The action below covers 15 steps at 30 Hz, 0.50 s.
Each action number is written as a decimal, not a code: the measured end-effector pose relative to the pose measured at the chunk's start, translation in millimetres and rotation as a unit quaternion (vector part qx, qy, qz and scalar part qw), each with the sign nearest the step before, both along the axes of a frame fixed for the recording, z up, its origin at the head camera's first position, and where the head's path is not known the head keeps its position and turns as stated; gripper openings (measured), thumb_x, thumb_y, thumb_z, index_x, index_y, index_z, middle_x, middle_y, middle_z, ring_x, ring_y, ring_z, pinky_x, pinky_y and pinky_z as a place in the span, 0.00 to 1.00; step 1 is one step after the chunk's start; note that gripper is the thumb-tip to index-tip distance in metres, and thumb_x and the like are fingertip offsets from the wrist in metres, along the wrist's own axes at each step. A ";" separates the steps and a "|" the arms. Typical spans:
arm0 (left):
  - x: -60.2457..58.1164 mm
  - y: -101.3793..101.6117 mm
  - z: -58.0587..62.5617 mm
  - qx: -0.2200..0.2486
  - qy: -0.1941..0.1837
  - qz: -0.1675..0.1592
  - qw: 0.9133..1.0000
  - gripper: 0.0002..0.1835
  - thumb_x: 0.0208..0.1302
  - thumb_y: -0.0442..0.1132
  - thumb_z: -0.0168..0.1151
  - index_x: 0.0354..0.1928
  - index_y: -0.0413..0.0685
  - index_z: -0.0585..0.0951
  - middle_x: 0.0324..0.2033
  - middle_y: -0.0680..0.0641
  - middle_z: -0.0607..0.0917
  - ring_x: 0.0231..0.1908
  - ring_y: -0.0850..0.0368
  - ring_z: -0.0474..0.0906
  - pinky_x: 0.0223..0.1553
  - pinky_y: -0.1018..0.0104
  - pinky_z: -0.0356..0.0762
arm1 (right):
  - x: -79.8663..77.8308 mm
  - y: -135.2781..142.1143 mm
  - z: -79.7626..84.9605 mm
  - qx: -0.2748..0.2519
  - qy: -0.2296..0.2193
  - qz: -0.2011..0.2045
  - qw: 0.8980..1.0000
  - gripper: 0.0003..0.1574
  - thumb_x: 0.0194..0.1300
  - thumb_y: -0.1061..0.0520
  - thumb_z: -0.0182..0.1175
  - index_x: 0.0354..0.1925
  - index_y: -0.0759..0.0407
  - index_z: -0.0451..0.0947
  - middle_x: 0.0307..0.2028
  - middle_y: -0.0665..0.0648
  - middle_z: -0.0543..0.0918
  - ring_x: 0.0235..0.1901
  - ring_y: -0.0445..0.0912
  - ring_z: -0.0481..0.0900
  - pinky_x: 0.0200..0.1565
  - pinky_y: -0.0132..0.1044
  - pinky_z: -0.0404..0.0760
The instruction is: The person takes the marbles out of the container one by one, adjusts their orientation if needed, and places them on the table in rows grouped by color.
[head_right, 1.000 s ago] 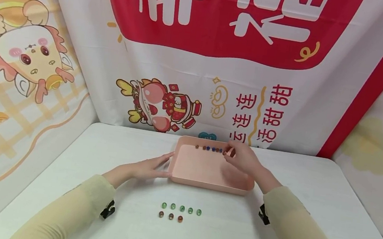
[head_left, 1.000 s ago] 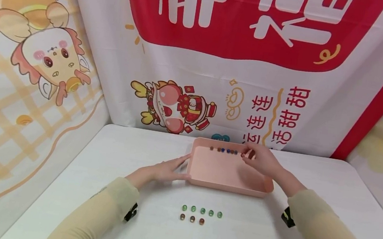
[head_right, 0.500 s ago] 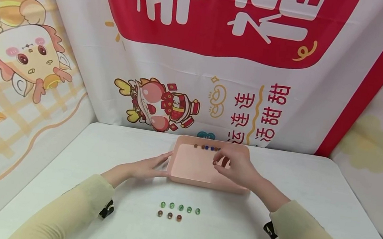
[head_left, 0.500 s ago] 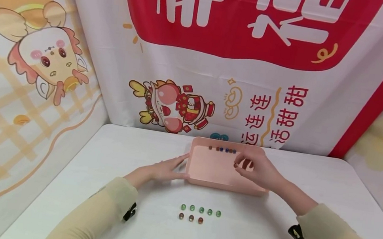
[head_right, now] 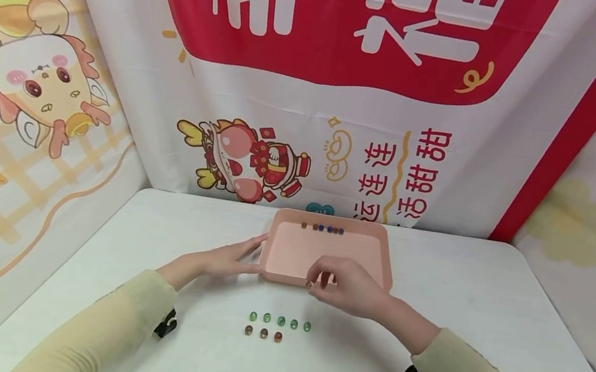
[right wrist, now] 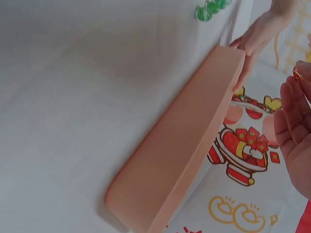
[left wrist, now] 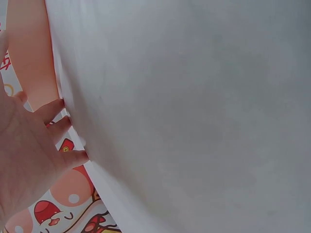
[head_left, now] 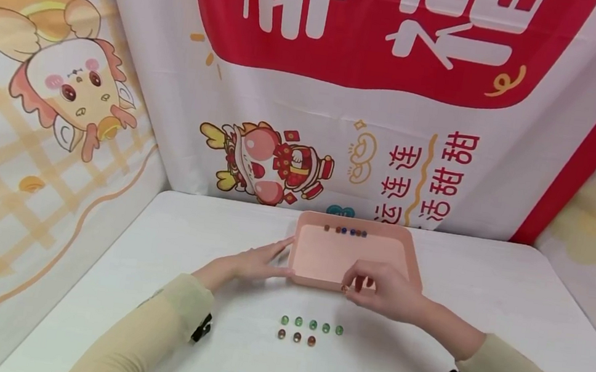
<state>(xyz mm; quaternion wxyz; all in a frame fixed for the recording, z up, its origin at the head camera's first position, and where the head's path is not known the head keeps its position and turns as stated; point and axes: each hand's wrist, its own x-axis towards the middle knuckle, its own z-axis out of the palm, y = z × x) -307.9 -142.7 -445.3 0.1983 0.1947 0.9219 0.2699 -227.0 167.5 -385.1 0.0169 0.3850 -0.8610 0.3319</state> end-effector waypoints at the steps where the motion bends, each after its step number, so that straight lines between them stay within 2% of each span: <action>1: 0.0 -0.2 0.1 0.002 -0.001 0.000 1.000 0.50 0.57 0.75 0.54 0.77 0.73 0.44 0.75 0.52 0.51 0.73 0.49 0.46 0.67 0.36 0.48 | 1.7 -1.7 -0.9 0.003 -0.008 0.004 1.000 0.12 0.59 0.59 0.70 0.39 0.45 0.80 0.33 0.40 0.81 0.34 0.39 0.78 0.37 0.36 0.80; 8: 0.6 0.1 -0.4 0.000 -0.003 -0.006 1.000 0.47 0.62 0.69 0.54 0.77 0.72 0.44 0.75 0.51 0.51 0.73 0.48 0.46 0.68 0.38 0.48 | 9.7 -8.9 -15.3 0.021 -0.074 0.032 0.997 0.11 0.61 0.57 0.69 0.39 0.43 0.79 0.34 0.39 0.81 0.34 0.40 0.78 0.38 0.40 0.80; 11: 0.6 0.2 0.5 0.001 0.001 -0.005 1.000 0.47 0.62 0.69 0.55 0.77 0.71 0.45 0.75 0.50 0.52 0.73 0.48 0.47 0.67 0.38 0.49 | 10.6 -12.0 -23.2 0.030 -0.090 0.042 0.995 0.09 0.61 0.57 0.68 0.39 0.45 0.80 0.34 0.38 0.81 0.33 0.40 0.79 0.38 0.39 0.80; 15: 0.1 -0.2 1.5 0.002 0.003 -0.005 1.000 0.47 0.61 0.70 0.55 0.77 0.71 0.45 0.75 0.51 0.52 0.73 0.48 0.47 0.68 0.38 0.48 | 11.2 -15.8 -32.3 0.049 -0.089 0.058 0.993 0.08 0.62 0.57 0.67 0.38 0.45 0.81 0.34 0.37 0.81 0.33 0.38 0.78 0.39 0.37 0.79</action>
